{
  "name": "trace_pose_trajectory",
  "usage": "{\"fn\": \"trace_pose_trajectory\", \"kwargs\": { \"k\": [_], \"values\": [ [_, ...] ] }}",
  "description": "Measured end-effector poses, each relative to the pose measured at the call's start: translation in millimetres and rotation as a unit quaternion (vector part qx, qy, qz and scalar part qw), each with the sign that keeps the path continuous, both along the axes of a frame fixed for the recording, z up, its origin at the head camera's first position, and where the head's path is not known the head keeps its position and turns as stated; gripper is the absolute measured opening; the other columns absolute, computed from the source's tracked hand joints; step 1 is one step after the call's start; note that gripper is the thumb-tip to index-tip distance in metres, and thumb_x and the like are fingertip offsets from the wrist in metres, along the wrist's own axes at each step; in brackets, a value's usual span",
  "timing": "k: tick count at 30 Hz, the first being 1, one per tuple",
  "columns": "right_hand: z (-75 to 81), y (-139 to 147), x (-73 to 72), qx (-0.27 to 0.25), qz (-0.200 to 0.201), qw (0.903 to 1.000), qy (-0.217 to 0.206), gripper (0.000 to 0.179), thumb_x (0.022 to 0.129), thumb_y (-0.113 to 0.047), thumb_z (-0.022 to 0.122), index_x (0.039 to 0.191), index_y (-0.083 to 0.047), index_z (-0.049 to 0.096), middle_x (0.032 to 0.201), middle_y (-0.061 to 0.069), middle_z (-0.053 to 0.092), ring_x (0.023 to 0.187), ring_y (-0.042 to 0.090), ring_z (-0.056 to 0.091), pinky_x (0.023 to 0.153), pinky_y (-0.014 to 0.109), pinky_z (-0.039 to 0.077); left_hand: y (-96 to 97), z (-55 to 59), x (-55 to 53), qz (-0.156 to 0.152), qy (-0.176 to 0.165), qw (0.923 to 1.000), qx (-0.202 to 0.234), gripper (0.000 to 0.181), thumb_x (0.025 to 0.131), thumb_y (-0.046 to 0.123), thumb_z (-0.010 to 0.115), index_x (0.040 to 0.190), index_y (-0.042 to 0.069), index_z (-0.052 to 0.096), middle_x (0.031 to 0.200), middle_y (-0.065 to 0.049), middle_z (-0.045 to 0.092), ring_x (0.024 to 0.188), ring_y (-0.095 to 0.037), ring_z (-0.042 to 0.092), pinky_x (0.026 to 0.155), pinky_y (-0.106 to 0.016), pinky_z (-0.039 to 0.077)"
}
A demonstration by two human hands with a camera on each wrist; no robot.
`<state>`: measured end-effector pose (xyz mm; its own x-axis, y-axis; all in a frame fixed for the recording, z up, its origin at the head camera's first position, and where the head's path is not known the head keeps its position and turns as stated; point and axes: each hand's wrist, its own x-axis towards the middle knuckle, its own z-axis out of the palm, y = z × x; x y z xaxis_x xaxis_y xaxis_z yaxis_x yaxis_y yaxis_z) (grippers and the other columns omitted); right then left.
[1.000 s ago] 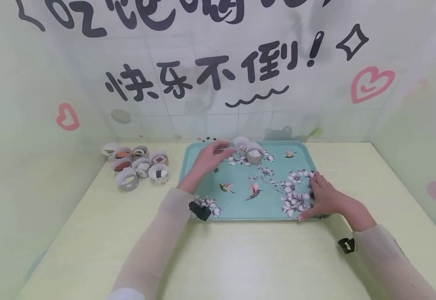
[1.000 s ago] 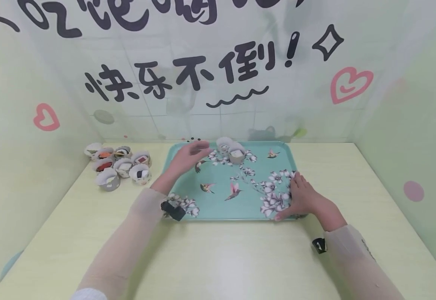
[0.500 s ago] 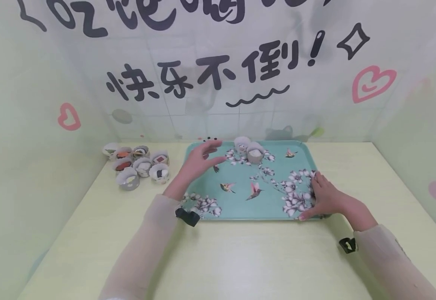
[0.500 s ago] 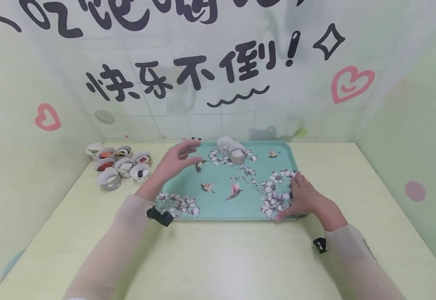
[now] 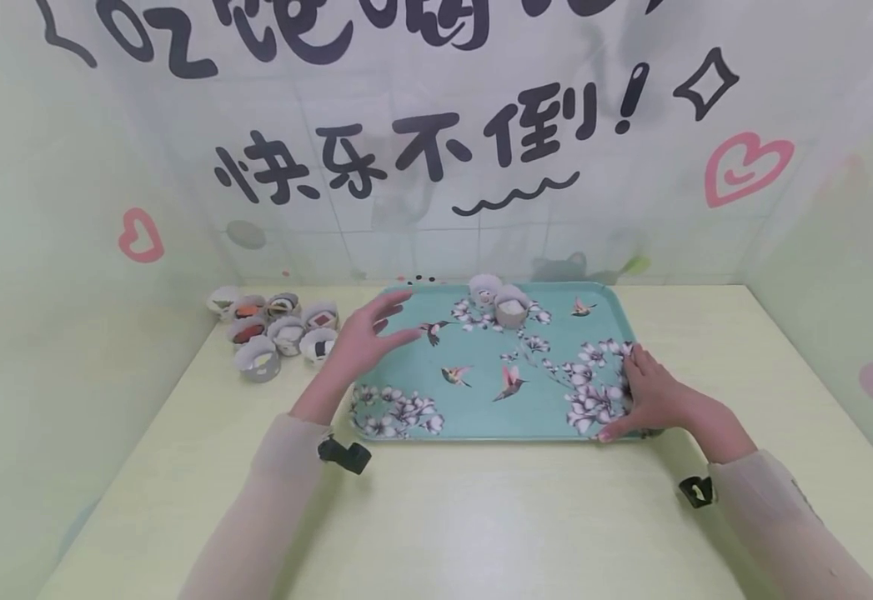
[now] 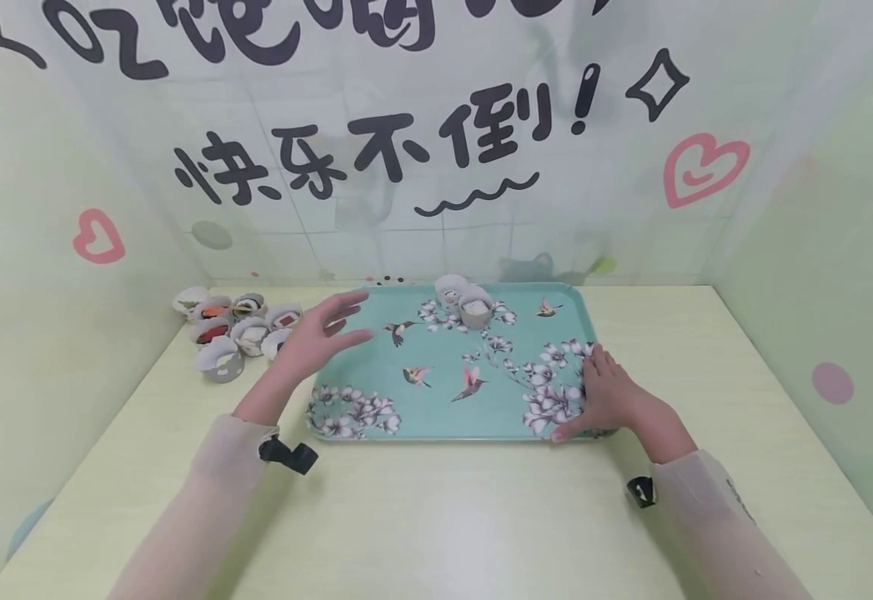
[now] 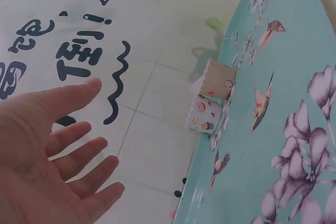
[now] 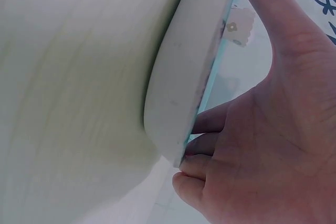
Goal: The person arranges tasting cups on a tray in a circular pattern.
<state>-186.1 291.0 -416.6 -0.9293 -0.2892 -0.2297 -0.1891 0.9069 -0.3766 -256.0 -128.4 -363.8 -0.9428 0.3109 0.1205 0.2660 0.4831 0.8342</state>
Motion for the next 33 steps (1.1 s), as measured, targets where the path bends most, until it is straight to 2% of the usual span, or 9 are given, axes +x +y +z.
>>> {"fn": "trace_pose_trajectory", "kwargs": {
  "k": [6, 15, 21, 26, 33],
  "values": [
    [1.6, -1, 1.3, 0.000, 0.003, 1.0000, 0.003, 0.138, 0.063, -0.051, 0.090, 0.143, 0.029, 0.010, 0.151, 0.050, -0.003, 0.142, 0.064, 0.002, 0.117, 0.070, 0.012, -18.7, -2.3, 4.5, 0.021, -0.001, 0.9998, 0.003, 0.066, 0.092, 0.023, 0.072, 0.150, 0.013, 0.042, 0.157, -0.012, 0.042, 0.146, -0.032, 0.039, 0.122, -0.047, 0.030],
    [0.0, 1, -0.8, 0.002, 0.000, 1.0000, 0.000, 0.140, 0.062, -0.053, 0.090, 0.144, 0.028, 0.010, 0.151, 0.050, -0.005, 0.142, 0.064, 0.001, 0.117, 0.070, 0.011, -44.5, -7.9, 7.0, 0.060, 0.011, 0.9978, -0.023, 0.064, 0.094, 0.024, 0.070, 0.150, 0.011, 0.042, 0.156, -0.013, 0.042, 0.146, -0.034, 0.039, 0.122, -0.047, 0.032],
    [1.0, 0, 0.4, 0.006, 0.005, 1.0000, 0.006, 0.137, 0.063, -0.051, 0.090, 0.143, 0.028, 0.012, 0.151, 0.051, -0.003, 0.142, 0.064, 0.003, 0.117, 0.070, 0.013, -65.6, -7.9, 11.5, 0.085, 0.007, 0.9961, -0.021, 0.064, 0.095, 0.022, 0.069, 0.151, 0.009, 0.041, 0.157, -0.016, 0.041, 0.147, -0.035, 0.036, 0.122, -0.048, 0.030],
    [0.6, 1, 0.2, 0.012, 0.011, 0.9998, 0.011, 0.135, 0.064, -0.050, 0.090, 0.143, 0.028, 0.013, 0.151, 0.050, -0.002, 0.142, 0.064, 0.005, 0.117, 0.071, 0.014, -83.5, -8.6, 15.8, 0.102, 0.016, 0.9945, -0.018, 0.063, 0.095, 0.021, 0.069, 0.150, 0.006, 0.041, 0.153, -0.019, 0.044, 0.145, -0.037, 0.039, 0.122, -0.049, 0.029],
    [-0.8, 1, 0.3, 0.012, 0.010, 0.9998, 0.013, 0.136, 0.064, -0.050, 0.090, 0.143, 0.028, 0.013, 0.151, 0.050, -0.002, 0.142, 0.064, 0.005, 0.117, 0.070, 0.015, -108.3, -14.9, 20.7, 0.143, 0.024, 0.9887, -0.036, 0.063, 0.095, 0.021, 0.069, 0.149, 0.005, 0.042, 0.156, -0.019, 0.041, 0.145, -0.039, 0.037, 0.120, -0.052, 0.032]
  ]
}}
